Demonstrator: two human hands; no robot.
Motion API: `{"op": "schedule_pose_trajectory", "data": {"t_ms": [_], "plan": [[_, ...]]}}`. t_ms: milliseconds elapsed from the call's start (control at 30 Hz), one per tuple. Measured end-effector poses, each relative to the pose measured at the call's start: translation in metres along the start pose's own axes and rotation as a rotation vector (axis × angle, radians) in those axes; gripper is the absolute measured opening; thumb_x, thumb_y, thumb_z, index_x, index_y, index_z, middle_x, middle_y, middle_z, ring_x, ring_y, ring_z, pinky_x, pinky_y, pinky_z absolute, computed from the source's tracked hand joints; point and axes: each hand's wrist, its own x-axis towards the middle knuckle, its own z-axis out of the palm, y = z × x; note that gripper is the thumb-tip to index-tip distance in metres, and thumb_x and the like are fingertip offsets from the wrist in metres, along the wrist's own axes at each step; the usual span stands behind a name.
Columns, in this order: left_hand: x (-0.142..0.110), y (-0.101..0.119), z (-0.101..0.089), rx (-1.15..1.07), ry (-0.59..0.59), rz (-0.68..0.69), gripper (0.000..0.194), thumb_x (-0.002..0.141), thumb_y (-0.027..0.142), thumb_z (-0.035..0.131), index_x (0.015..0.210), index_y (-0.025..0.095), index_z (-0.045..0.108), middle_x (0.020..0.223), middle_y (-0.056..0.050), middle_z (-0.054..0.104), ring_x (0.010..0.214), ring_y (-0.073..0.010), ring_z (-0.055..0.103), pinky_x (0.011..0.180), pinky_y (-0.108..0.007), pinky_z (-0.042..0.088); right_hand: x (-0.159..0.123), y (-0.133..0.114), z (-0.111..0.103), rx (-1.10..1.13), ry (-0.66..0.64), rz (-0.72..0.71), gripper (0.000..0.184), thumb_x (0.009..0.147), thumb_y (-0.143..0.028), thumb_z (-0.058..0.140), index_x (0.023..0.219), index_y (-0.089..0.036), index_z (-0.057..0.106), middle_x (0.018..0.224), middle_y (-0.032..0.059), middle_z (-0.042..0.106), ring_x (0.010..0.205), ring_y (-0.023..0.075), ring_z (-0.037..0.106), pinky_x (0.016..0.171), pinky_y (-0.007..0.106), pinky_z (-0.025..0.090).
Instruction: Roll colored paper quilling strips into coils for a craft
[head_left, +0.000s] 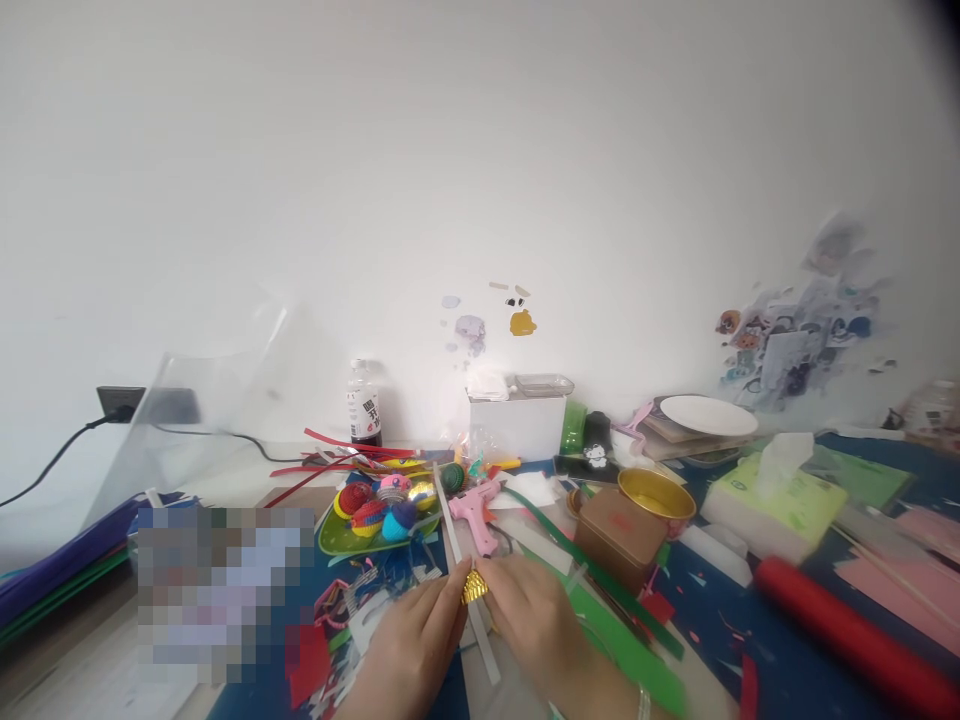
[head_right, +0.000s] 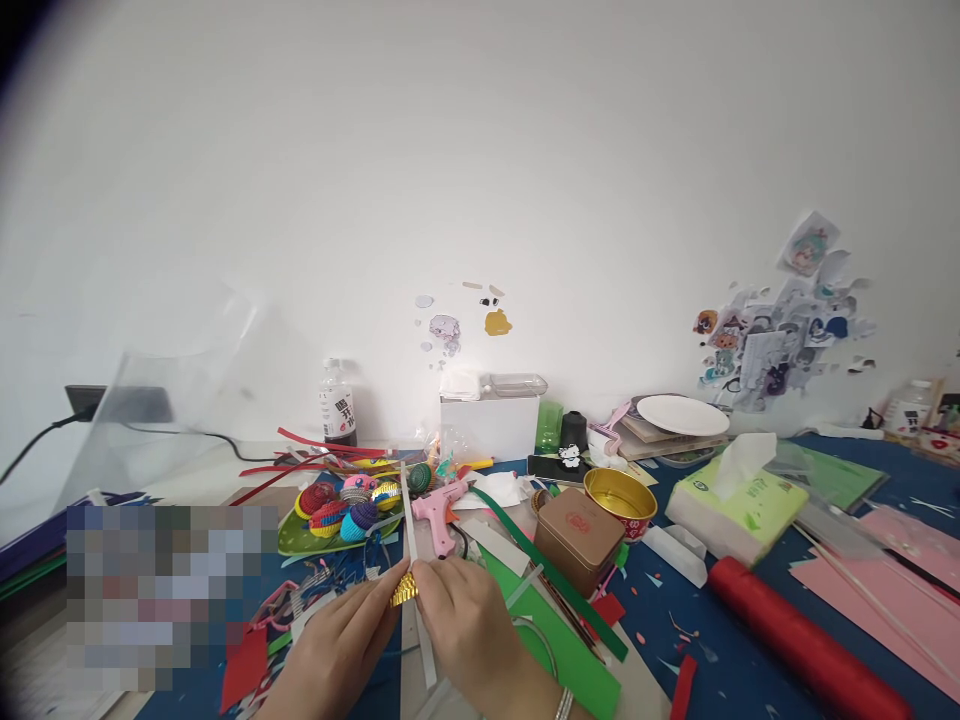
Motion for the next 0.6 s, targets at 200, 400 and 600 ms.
{"op": "schedule_pose_trajectory", "data": {"t_ms": [200,400,600], "plan": [[0.004,0.004,0.000,-0.028,0.062,-0.128,0.028,0.091,0.034,0.034,0.105,0.018,0.053,0.080,-0.006,0.072,0.068,-0.0145,0.068,0.060,-0.020,0.055,-0.004,0.006,0.003,0.074,0.032,0.005,0.021,0.091,-0.015,0.035,0.103,-0.013,0.052,0.076,0.0085,0.064,0.067,0.0191,0.060,0.058,0.030,0.049],[0.006,0.004,-0.002,-0.036,0.098,-0.073,0.024,0.090,0.031,0.036,0.096,0.017,0.055,0.077,-0.006,0.071,0.067,-0.0144,0.068,0.061,-0.020,0.055,-0.010,0.012,0.005,0.100,0.035,-0.026,0.022,0.089,-0.013,0.039,0.109,-0.013,0.049,0.085,0.0097,0.065,0.076,0.0197,0.061,0.065,0.031,0.051],[0.008,0.004,-0.006,-0.077,0.066,-0.058,0.021,0.089,0.026,0.037,0.096,0.018,0.055,0.078,-0.007,0.070,0.068,-0.0151,0.067,0.060,-0.021,0.054,-0.007,0.010,0.004,0.111,0.030,-0.030,0.022,0.090,-0.014,0.036,0.106,-0.013,0.051,0.083,0.0099,0.064,0.075,0.0188,0.061,0.064,0.030,0.050]]}}
